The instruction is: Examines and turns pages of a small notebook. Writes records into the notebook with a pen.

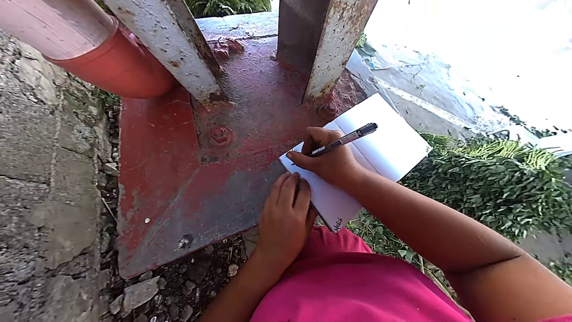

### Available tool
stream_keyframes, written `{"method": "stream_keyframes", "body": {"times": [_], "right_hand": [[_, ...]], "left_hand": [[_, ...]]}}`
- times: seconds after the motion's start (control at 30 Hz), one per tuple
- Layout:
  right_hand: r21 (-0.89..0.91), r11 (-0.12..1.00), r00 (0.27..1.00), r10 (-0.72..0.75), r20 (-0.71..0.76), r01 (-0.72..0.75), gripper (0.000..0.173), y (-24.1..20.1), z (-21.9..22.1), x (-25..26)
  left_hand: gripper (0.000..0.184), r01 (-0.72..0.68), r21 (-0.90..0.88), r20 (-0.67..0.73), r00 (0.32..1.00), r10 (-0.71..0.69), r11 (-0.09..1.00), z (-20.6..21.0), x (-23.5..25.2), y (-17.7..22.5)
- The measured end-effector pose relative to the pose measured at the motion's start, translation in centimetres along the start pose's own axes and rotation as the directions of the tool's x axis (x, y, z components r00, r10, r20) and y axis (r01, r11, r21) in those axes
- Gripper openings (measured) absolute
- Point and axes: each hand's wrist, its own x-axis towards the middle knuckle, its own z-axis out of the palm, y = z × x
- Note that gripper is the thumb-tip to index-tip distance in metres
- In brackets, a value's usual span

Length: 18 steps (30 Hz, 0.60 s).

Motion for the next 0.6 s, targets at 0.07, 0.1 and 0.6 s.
{"method": "stream_keyframes", "body": {"times": [0.07,0.1,0.6], "right_hand": [[-0.017,1.0,1.0,-0.001,-0.001,0.0,0.025,0.09,0.1,-0.03],[-0.019,1.0,1.0,0.001,0.0,-0.001,0.025,0.11,0.16,0.0],[0.001,0.999,0.998,-0.046,0.031,0.046,0.027,0.46,0.53,0.28]], "left_hand": [[0.031,-0.007,0.005,-0.004,1.0,0.007,1.0,0.0,0.02,-0.07],[0.032,-0.008,0.006,-0.004,1.0,0.008,1.0,-0.02,0.02,-0.1],[0.033,-0.009,0.018,0.01,1.0,0.009,1.0,-0.08,0.01,-0.26]]}}
